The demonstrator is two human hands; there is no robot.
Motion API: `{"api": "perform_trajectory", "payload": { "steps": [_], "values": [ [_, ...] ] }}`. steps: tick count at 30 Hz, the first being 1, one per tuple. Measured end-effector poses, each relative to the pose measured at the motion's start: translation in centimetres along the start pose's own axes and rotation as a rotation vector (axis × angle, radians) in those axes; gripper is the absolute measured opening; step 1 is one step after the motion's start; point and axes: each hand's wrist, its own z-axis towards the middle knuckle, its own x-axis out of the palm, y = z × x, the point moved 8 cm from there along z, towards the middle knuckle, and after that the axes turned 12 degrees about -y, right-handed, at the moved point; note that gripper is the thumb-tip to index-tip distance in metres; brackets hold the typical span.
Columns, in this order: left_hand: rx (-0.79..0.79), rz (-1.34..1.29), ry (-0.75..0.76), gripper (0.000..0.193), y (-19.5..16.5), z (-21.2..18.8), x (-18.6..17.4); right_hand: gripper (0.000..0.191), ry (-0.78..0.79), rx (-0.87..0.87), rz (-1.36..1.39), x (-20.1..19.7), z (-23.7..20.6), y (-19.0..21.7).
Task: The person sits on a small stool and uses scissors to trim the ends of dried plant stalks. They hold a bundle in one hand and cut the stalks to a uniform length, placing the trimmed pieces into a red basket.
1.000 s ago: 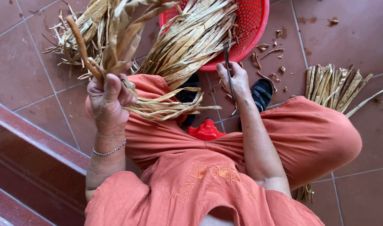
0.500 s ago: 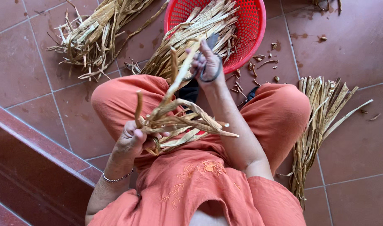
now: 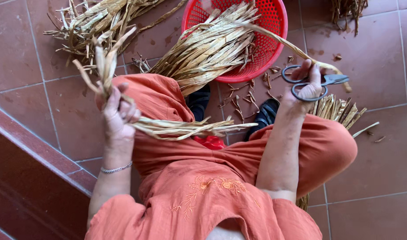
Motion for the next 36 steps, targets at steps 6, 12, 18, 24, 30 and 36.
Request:
{"api": "perform_trajectory", "payload": {
  "steps": [6, 12, 18, 24, 30, 36],
  "values": [
    [-0.211, -0.039, 0.007, 0.043, 10.8, 4.8, 7.6, 0.010, 0.079, 0.287, -0.062, -1.6, -5.7, -4.9],
    [-0.351, -0.096, 0.005, 0.038, 16.1, 7.3, 11.4, 0.030, 0.269, 0.274, -0.399, -3.3, -13.4, -7.2],
    [-0.211, -0.161, 0.077, 0.034, 13.9, 8.8, 12.4, 0.037, 0.165, 0.322, -0.615, -5.1, -13.9, -8.4],
    [-0.067, -0.141, -0.019, 0.033, 10.6, 10.6, 10.4, 0.038, 0.103, 0.318, -0.576, -7.2, -13.4, -9.8],
    [-0.061, -0.182, 0.055, 0.027, 10.2, 10.5, 8.7, 0.031, 0.056, 0.398, -0.710, -10.0, -12.9, -12.1],
    [-0.029, -0.126, 0.085, 0.023, 8.8, 10.4, 7.1, 0.031, -0.119, 0.263, -0.859, -12.5, -9.2, -8.9]
  ]
}}
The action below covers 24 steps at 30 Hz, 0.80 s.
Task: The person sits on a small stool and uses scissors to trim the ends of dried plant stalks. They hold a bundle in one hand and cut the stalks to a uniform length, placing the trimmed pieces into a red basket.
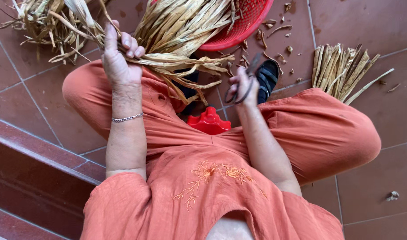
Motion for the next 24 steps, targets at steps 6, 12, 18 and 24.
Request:
{"api": "perform_trajectory", "payload": {
  "steps": [6, 12, 18, 24],
  "values": [
    [0.095, 0.348, 0.040, 0.015, 0.7, -2.6, 2.3, 0.030, 0.144, -0.423, -0.024, -0.1, -0.1, 8.4],
    [-0.033, 0.453, 0.210, 0.009, 3.6, -5.1, 5.7, 0.049, 0.662, -0.490, -0.387, 4.5, -7.1, 6.5],
    [-0.149, 0.567, 0.274, 0.009, 6.6, -6.8, 6.2, 0.044, 0.646, -0.978, -0.663, 5.9, -11.2, 5.9],
    [-0.181, 0.767, 0.305, 0.012, 8.0, -7.6, 5.9, 0.042, 0.517, -0.977, -0.750, 5.3, -10.8, 6.3]
  ]
}}
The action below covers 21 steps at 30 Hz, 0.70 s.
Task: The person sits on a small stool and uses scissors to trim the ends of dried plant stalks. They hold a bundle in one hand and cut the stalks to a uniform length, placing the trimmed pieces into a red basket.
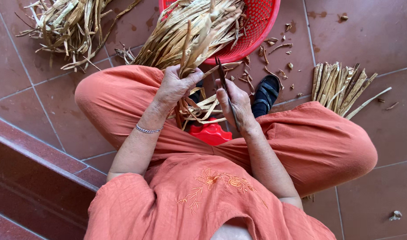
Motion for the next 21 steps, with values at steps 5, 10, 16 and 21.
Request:
{"api": "perform_trajectory", "payload": {
  "steps": [5, 10, 16, 21],
  "values": [
    [-0.027, -0.032, -0.043, 0.013, 0.3, 0.3, -0.3, 0.043, -0.046, 0.226, 0.007, 0.2, -0.2, -3.8],
    [0.111, -0.090, -0.039, 0.024, -3.1, -1.1, -1.2, 0.035, -0.318, 0.245, -0.073, -2.6, 1.7, -7.9],
    [0.282, 0.059, -0.199, 0.032, -6.2, -2.1, -1.0, 0.038, -0.213, 0.403, 0.461, -2.0, 2.2, -8.7],
    [0.391, -0.122, -0.010, 0.030, -8.0, -0.4, 2.0, 0.058, -0.071, 0.281, 0.766, -1.4, 1.7, -2.9]
  ]
}}
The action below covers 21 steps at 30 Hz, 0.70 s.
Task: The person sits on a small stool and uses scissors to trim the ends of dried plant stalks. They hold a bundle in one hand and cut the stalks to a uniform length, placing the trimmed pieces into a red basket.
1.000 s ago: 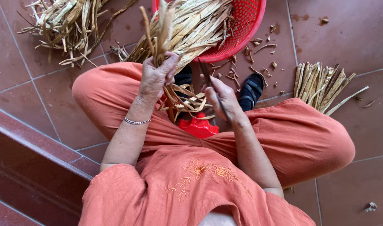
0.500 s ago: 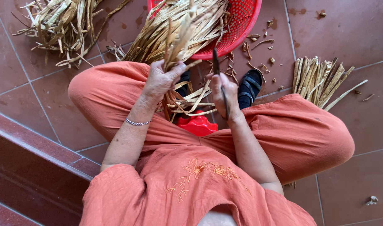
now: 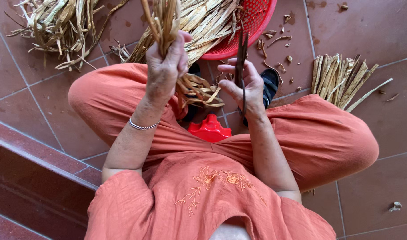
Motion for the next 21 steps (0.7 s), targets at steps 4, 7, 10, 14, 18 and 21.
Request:
{"api": "perform_trajectory", "payload": {
  "steps": [4, 7, 10, 14, 18, 21],
  "values": [
    [-0.119, -0.188, 0.091, 0.030, 0.9, -0.5, 3.9, 0.069, 0.122, -0.183, -0.019, 3.3, -2.1, 3.1],
    [-0.229, -0.288, 0.014, 0.028, 2.0, -0.7, 5.9, 0.072, 0.066, -0.251, -0.105, 4.0, -2.7, 3.5],
    [-0.321, -0.536, 0.014, 0.024, 2.5, -0.6, 7.5, 0.060, -0.071, -0.273, -0.254, 3.1, -3.0, 3.3],
    [-0.196, -0.513, 0.125, 0.035, 1.3, -1.6, 9.9, 0.038, -0.141, -0.274, -0.259, 1.5, -2.3, 3.9],
    [0.042, -0.222, 0.274, 0.074, -1.3, -2.3, 10.2, 0.019, -0.265, -0.483, -0.207, -2.1, -2.1, 8.7],
    [-0.089, -0.222, 0.303, 0.065, -1.2, -2.4, 8.5, 0.020, -0.457, -0.693, -0.134, -8.3, -3.4, 14.5]
  ]
}}
